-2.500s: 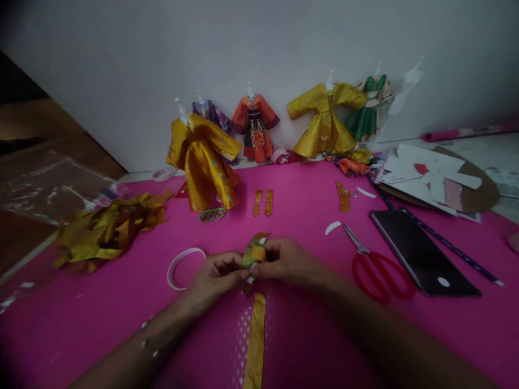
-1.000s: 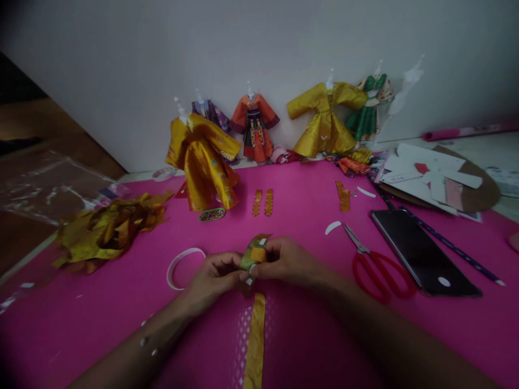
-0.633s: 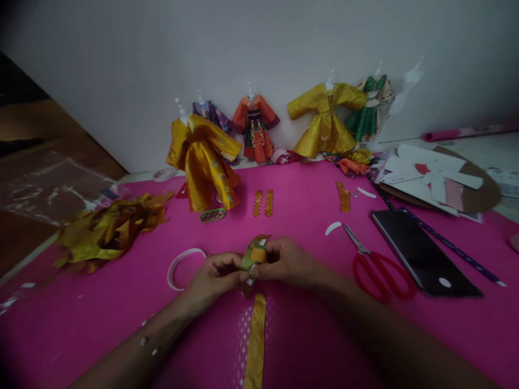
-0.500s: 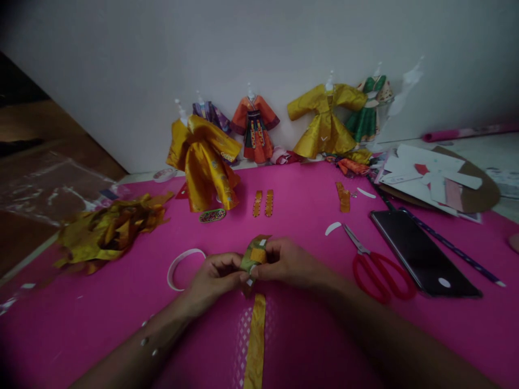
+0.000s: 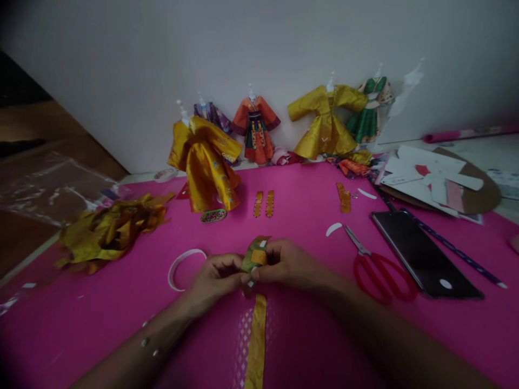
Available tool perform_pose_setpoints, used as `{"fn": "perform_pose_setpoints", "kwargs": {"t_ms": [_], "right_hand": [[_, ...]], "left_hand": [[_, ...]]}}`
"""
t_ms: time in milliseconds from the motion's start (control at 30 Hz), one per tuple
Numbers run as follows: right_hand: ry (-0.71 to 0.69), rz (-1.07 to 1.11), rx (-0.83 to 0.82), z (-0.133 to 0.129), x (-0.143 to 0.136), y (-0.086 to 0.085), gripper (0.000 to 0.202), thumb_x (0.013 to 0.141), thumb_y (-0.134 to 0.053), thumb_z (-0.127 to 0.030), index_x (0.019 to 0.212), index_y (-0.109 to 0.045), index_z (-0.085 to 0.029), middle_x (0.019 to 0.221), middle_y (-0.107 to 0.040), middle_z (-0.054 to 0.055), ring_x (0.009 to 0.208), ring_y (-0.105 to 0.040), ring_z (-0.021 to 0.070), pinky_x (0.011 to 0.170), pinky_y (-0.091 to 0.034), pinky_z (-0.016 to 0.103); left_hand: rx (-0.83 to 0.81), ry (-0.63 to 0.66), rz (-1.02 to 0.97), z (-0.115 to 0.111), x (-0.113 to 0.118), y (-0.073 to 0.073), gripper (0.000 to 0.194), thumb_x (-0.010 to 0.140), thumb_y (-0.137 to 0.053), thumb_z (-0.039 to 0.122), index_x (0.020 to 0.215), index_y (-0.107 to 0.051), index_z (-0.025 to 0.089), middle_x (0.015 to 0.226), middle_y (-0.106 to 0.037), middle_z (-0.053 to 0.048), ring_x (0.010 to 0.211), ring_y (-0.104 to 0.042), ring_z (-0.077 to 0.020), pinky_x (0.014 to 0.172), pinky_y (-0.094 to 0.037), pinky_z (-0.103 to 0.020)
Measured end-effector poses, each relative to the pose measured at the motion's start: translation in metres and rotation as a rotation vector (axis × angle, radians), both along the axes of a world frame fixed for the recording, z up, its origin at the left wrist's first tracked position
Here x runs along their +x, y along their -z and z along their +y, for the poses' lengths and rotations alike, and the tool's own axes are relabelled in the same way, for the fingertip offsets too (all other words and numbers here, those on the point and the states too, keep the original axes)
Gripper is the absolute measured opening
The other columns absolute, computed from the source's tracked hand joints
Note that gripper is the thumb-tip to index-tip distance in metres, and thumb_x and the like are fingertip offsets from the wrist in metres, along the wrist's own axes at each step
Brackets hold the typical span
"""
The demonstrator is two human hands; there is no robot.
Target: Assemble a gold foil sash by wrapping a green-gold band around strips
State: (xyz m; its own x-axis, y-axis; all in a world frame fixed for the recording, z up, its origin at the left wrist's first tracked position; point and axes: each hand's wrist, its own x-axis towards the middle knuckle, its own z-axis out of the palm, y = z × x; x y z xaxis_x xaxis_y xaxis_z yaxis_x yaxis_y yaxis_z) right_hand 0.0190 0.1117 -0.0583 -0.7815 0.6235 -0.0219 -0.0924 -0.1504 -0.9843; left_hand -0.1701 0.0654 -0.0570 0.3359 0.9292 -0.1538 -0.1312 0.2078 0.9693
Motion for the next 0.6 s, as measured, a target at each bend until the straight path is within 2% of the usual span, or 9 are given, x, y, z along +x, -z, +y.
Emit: {"fn": "perform_pose_setpoints", "kwargs": {"t_ms": [333,600], "right_hand": [[0.021,-0.047,0.025,-0.0004,-0.0011,-0.0021,0.020,0.074,-0.076,-0.035,0.077,-0.069,-0.017,0.075,-0.059,-0.002,0.068,-0.054,0.0111,0.066,-0.040,0.025],[0.016,-0.028,-0.011,-0.0003,-0.0005,-0.0004,0.020,0.075,-0.075,-0.037,0.078,-0.068,-0.018,0.075,-0.060,-0.002,0.069,-0.054,0.0115,0.068,-0.041,0.026]], "left_hand": [[-0.020,-0.002,0.032,0.0000,-0.0001,0.0004,0.018,0.067,-0.077,0.026,0.065,-0.064,0.014,0.056,-0.067,0.002,0.048,-0.062,-0.0093,0.053,-0.050,-0.022],[-0.028,-0.006,0.017,-0.0009,-0.0013,0.0016,0.020,0.067,-0.079,0.028,0.066,-0.064,0.014,0.055,-0.067,0.002,0.047,-0.063,-0.0103,0.052,-0.052,-0.023]]}}
